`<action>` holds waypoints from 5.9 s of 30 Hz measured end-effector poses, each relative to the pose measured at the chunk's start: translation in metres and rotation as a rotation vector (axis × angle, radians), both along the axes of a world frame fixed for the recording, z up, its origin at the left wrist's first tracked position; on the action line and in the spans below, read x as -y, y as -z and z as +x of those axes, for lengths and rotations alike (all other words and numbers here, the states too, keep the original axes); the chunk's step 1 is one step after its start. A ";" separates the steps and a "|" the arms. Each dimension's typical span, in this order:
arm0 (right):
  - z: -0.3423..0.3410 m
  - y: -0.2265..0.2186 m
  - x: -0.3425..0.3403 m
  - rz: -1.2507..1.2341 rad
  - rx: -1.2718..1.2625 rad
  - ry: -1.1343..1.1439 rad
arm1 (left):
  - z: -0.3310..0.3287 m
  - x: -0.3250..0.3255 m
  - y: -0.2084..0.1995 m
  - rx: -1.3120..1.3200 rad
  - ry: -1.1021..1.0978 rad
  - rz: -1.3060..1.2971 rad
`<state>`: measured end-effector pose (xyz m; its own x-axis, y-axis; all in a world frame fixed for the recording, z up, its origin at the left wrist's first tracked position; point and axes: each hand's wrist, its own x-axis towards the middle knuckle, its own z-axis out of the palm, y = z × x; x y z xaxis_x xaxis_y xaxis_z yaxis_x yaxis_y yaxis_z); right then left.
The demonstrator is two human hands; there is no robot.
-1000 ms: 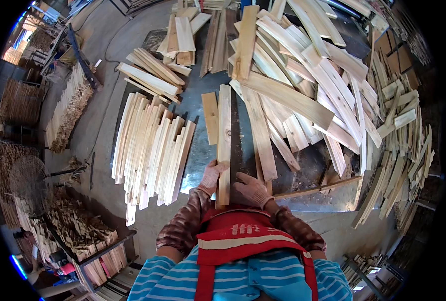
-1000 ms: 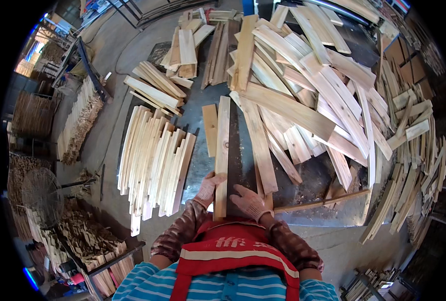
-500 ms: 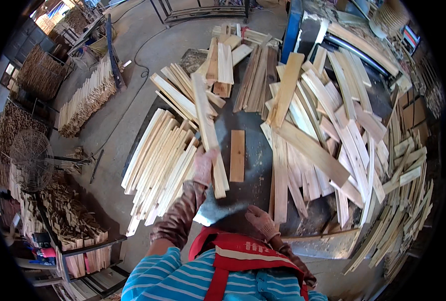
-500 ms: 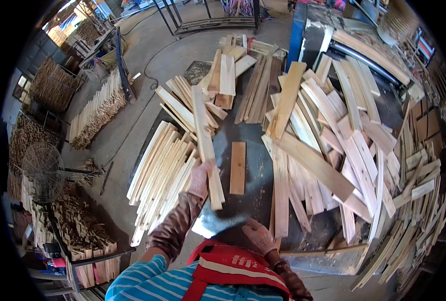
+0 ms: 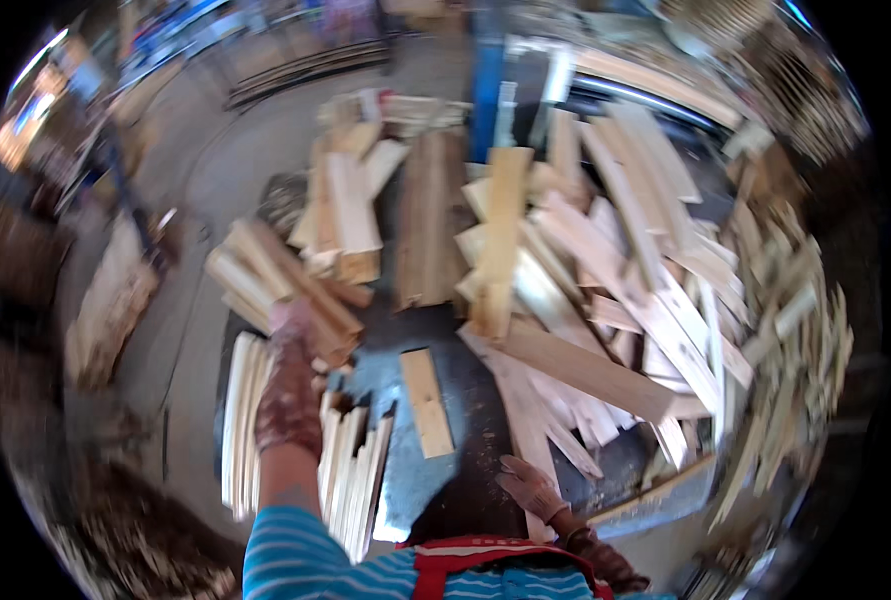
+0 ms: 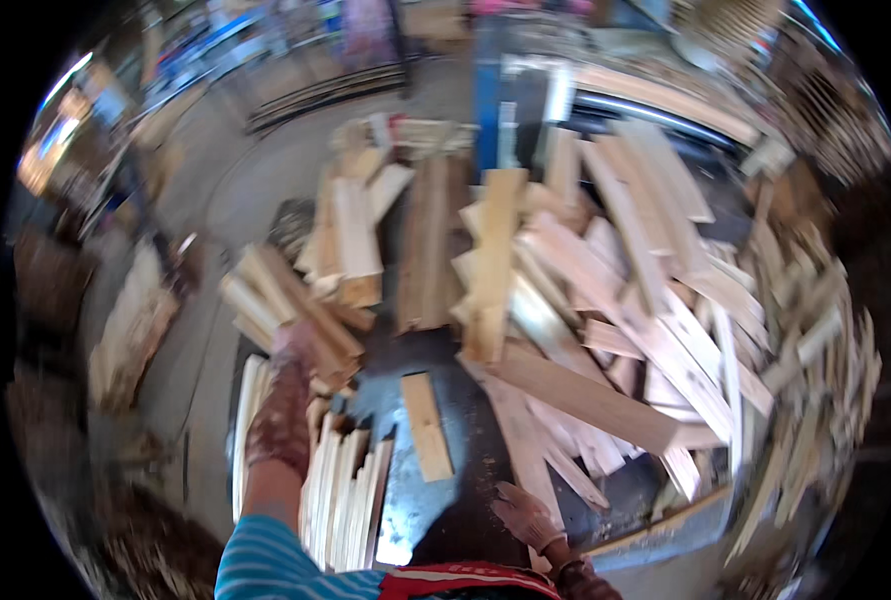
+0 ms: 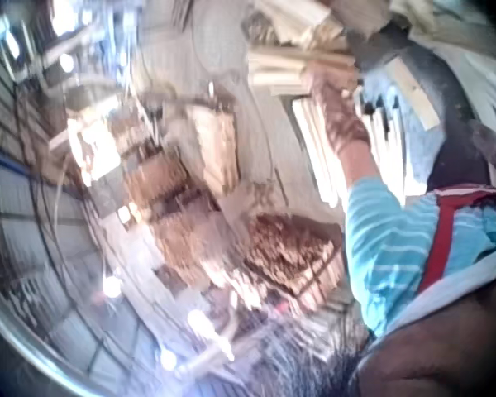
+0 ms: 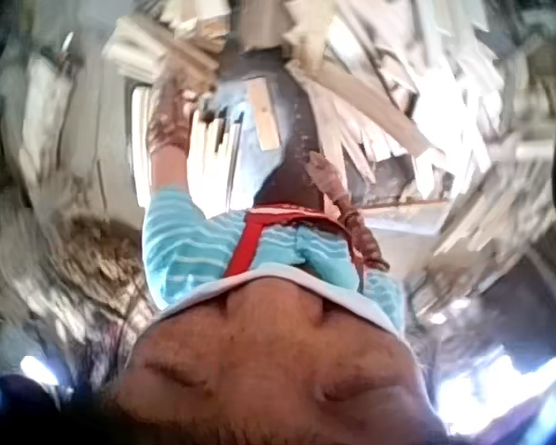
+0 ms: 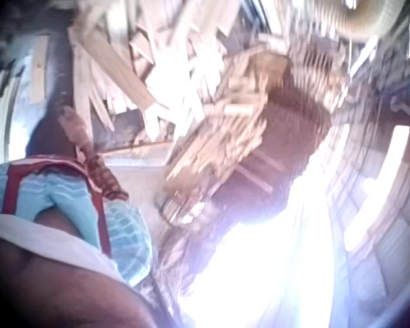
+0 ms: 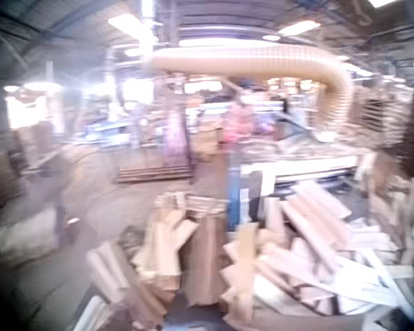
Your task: The person sorts and stacks wooden planks in a workshop. They pick up planks from a pile, inspect them, and place them onto a metal rack or a growing stack on the floor. The person moves between different piles and racks throughout the clip.
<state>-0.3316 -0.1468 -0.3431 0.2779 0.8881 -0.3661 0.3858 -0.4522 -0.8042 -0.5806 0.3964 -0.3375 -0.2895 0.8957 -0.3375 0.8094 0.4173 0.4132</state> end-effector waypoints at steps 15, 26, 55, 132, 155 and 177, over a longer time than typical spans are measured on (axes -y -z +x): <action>0.256 -0.161 -0.160 0.261 0.981 0.464 | 0.044 0.054 -0.017 -0.187 0.042 0.065; 0.131 -0.176 -0.114 0.453 0.689 0.404 | 0.230 0.263 -0.160 1.328 0.709 -0.298; 0.331 -0.179 -0.254 0.096 0.799 0.252 | 0.306 0.233 -0.130 1.624 0.374 -0.669; 0.252 -0.135 0.155 0.044 -0.574 0.614 | -0.051 0.431 0.019 -0.192 0.411 0.488; 0.121 -0.070 0.393 -0.200 0.281 1.325 | 0.115 0.414 -0.071 0.002 0.901 0.467; 0.393 -0.003 0.514 -0.448 1.071 1.197 | 0.565 0.591 -0.111 0.320 1.531 0.256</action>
<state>0.0619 -0.6604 -0.3399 0.9544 -0.1126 0.2764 -0.0712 -0.9852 -0.1558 -0.0153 -0.1946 -0.2267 0.9534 0.3016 -0.0056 0.2507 -0.7820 0.5707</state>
